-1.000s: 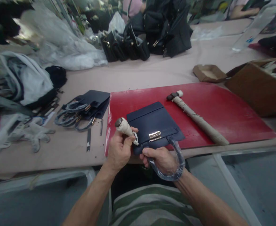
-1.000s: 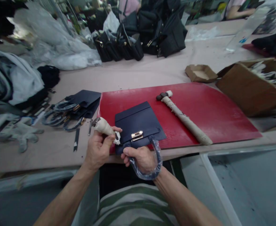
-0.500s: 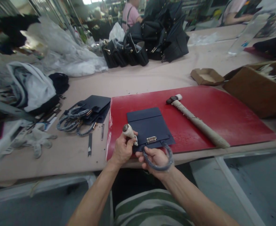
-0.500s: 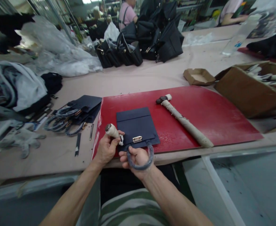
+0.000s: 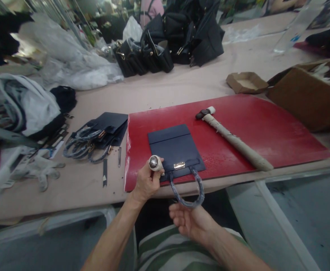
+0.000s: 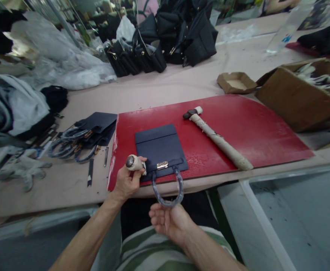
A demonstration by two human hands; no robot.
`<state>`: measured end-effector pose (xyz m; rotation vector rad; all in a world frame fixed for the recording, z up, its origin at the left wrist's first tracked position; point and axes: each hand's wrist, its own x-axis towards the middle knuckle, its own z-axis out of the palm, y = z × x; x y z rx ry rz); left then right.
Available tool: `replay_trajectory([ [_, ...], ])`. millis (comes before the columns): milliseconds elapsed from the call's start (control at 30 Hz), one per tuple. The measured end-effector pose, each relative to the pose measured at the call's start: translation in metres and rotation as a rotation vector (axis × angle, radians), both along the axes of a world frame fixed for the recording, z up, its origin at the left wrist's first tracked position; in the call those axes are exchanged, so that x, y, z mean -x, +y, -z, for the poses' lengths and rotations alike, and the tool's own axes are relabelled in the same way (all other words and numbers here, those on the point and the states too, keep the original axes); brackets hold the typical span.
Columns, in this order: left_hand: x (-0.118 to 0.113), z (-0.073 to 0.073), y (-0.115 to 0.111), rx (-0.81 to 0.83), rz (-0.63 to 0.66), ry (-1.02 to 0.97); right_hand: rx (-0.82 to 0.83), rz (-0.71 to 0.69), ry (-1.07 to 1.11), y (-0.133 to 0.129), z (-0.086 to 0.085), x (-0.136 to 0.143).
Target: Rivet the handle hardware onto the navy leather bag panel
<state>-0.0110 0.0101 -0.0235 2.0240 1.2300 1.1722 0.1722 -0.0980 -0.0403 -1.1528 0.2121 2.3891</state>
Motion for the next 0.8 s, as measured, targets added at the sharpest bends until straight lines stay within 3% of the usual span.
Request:
replay_trajectory([
  [67,0.000,-0.001,0.000,0.010,0.002,0.003,0.042,-0.154,-0.092,-0.015,-0.006,-0.014],
  [100,-0.001,-0.001,0.000,0.025,0.003,0.002,-0.013,-0.263,-0.108,-0.017,-0.013,-0.024],
  [200,-0.002,-0.004,0.000,0.086,0.005,-0.021,-0.439,-0.536,-0.254,0.005,-0.045,-0.065],
  [267,-0.004,-0.006,-0.001,0.108,-0.005,-0.041,-0.803,-0.556,-0.664,0.040,-0.069,-0.097],
  [333,-0.006,-0.007,-0.002,0.119,-0.013,-0.056,-1.157,-0.470,-1.347,0.082,-0.084,-0.128],
  [367,-0.006,-0.007,-0.002,0.125,-0.010,-0.064,-1.249,-0.429,-1.664,0.101,-0.086,-0.141],
  [400,-0.007,-0.006,-0.002,0.136,-0.001,-0.076,-1.289,-0.491,-1.908,0.118,-0.085,-0.152],
  [467,-0.008,-0.005,-0.002,0.179,0.015,-0.097,-1.184,-0.771,-2.203,0.142,-0.074,-0.166],
  [533,-0.009,-0.003,-0.001,0.230,0.022,-0.122,-1.100,-0.968,-2.278,0.155,-0.059,-0.172],
  [633,-0.010,-0.001,0.001,0.265,0.028,-0.143,-1.090,-1.014,-2.219,0.163,-0.049,-0.174],
  [700,-0.010,-0.002,0.002,0.245,0.023,-0.132,-1.080,-0.990,-2.122,0.165,-0.057,-0.174],
  [800,-0.010,-0.004,0.002,0.223,0.010,-0.111,-1.082,-0.916,-1.956,0.161,-0.084,-0.170],
])
